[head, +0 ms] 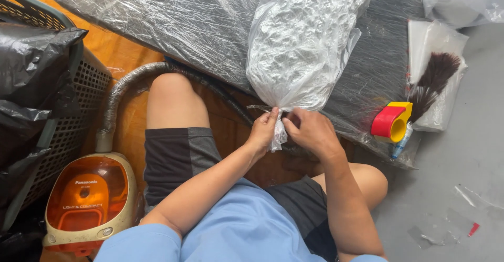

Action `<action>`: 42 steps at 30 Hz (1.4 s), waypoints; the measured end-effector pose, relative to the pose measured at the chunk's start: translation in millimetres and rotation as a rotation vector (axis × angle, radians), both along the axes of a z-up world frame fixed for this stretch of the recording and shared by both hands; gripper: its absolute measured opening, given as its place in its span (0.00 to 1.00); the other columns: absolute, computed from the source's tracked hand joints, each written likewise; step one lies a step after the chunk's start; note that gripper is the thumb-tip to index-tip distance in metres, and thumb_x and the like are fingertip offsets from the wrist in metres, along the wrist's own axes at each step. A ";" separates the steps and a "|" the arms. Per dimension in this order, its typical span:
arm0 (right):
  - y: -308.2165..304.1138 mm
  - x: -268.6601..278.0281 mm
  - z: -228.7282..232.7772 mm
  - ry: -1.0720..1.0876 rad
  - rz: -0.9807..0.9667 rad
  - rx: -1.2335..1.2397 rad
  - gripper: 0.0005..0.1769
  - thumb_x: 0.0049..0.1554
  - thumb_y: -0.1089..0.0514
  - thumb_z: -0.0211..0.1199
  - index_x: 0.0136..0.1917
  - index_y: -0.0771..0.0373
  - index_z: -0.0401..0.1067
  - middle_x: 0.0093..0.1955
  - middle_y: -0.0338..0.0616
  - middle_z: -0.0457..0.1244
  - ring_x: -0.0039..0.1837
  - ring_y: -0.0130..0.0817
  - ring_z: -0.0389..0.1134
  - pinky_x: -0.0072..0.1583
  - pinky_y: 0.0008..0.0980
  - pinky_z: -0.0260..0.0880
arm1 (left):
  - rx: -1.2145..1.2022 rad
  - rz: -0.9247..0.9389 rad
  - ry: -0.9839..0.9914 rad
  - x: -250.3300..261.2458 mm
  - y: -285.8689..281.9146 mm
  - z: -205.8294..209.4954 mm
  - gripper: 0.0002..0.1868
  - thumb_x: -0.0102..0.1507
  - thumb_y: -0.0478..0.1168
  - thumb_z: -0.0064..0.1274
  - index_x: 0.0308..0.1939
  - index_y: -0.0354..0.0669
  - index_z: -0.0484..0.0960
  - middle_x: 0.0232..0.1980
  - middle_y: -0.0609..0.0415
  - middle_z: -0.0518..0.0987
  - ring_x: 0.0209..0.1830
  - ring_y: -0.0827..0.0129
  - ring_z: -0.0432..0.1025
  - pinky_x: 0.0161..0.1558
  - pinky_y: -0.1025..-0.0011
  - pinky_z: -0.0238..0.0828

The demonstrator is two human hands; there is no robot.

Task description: Compressing a pillow using a vacuum cleaner and then sealing the plastic bag with tape.

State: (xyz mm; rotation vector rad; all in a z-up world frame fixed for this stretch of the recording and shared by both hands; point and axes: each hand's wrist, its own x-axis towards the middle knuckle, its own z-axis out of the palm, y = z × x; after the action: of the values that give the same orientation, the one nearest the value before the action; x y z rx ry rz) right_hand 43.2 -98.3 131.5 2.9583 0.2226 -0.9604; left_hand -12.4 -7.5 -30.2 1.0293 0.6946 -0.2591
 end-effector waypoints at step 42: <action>-14.3 -69.2 -106.9 -0.396 -1.255 1.334 0.10 0.60 0.54 0.70 0.46 0.63 0.81 0.32 0.36 0.60 0.32 0.23 0.62 0.36 0.24 0.73 | -0.488 -0.108 -0.160 -16.0 28.7 33.4 0.09 0.68 0.43 0.55 0.44 0.40 0.82 0.27 0.49 0.79 0.23 0.69 0.75 0.28 0.72 0.76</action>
State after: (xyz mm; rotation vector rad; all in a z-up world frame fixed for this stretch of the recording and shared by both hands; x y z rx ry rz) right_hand -26.0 -112.7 24.7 4.2607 -1.9056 0.0877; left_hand -28.4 21.2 3.2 0.6118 0.4010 -0.4120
